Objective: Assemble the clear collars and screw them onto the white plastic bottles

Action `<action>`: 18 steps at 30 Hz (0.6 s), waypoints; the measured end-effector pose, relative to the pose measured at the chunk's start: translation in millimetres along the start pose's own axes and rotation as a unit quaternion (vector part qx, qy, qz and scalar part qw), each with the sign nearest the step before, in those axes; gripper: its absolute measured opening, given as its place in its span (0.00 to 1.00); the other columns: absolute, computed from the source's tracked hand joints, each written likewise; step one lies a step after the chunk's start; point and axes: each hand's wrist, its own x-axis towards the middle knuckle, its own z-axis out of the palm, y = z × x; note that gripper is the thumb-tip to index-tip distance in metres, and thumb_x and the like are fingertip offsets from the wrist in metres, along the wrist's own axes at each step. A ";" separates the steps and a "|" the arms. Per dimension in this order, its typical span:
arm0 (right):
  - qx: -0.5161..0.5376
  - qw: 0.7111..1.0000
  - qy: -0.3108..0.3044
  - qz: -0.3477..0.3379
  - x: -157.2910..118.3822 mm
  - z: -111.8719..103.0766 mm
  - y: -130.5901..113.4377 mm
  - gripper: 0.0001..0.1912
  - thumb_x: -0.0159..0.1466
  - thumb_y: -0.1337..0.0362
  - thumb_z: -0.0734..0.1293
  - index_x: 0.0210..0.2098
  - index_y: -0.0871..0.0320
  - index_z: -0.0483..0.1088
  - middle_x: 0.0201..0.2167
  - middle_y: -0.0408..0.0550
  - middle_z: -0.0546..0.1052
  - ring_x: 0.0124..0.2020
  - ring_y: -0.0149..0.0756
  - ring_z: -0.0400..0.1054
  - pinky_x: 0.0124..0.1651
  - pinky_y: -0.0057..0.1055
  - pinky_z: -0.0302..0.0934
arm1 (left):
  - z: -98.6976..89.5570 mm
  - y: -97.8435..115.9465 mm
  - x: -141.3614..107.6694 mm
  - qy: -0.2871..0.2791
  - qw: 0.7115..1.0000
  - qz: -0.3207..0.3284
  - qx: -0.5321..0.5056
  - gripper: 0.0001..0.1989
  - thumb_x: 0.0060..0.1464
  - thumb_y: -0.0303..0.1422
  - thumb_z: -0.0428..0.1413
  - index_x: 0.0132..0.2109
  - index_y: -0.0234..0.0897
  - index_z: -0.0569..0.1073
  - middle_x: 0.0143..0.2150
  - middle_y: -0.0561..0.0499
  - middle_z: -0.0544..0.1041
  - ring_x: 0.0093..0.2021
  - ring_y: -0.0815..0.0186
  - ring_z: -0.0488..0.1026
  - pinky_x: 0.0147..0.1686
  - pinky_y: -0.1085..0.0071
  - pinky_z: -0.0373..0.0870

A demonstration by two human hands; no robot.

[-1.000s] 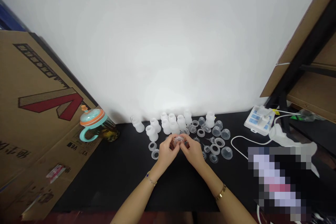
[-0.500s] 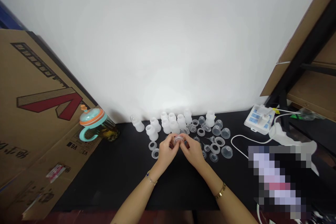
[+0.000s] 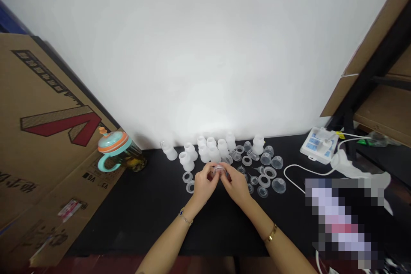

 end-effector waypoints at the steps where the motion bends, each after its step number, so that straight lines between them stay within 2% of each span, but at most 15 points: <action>1: 0.004 1.000 0.005 0.008 -0.6 0.8 0.1 0.17 0.68 0.58 0.61 0.51 0.56 0.74 0.30 0.47 0.80 0.22 0.35 0.69 0.27 0.30 0.64 | -0.5 0.8 -0.4 -0.003 1.000 0.004 -0.010 0.10 0.61 0.34 0.55 0.48 0.40 0.75 0.31 0.53 0.81 0.25 0.68 0.75 0.27 0.75 0.67; 6: 0.046 0.996 0.062 0.055 -1.0 -0.5 -2.2 0.17 0.69 0.55 0.62 0.51 0.58 0.71 0.35 0.49 0.79 0.22 0.33 0.67 0.26 0.30 0.63 | -0.6 6.5 -3.1 -0.037 0.994 -0.005 -0.102 0.14 0.66 0.40 0.51 0.52 0.39 0.73 0.34 0.51 0.82 0.27 0.67 0.76 0.28 0.74 0.69; 10: 0.067 0.993 0.090 0.045 2.1 -6.1 -4.0 0.14 0.69 0.55 0.62 0.45 0.57 0.72 0.39 0.51 0.79 0.26 0.35 0.68 0.30 0.32 0.65 | 4.4 8.0 -4.2 -0.062 0.987 -0.033 -0.146 0.13 0.65 0.42 0.53 0.47 0.37 0.73 0.32 0.51 0.81 0.27 0.67 0.76 0.28 0.74 0.69; 14: 0.081 0.993 0.082 0.016 3.8 -8.8 -4.4 0.13 0.70 0.59 0.61 0.46 0.56 0.75 0.46 0.54 0.77 0.37 0.40 0.72 0.36 0.33 0.68 | 10.2 6.6 -4.9 -0.081 0.983 -0.042 -0.162 0.14 0.63 0.43 0.55 0.43 0.37 0.75 0.35 0.50 0.82 0.27 0.68 0.75 0.28 0.74 0.70; 18: 0.092 0.994 0.059 0.012 4.0 -8.2 -4.5 0.14 0.69 0.60 0.61 0.47 0.56 0.76 0.47 0.55 0.76 0.36 0.38 0.73 0.35 0.32 0.69 | 11.3 4.6 -5.0 -0.068 0.973 -0.073 -0.207 0.18 0.64 0.46 0.53 0.49 0.37 0.72 0.32 0.51 0.80 0.26 0.68 0.75 0.28 0.74 0.70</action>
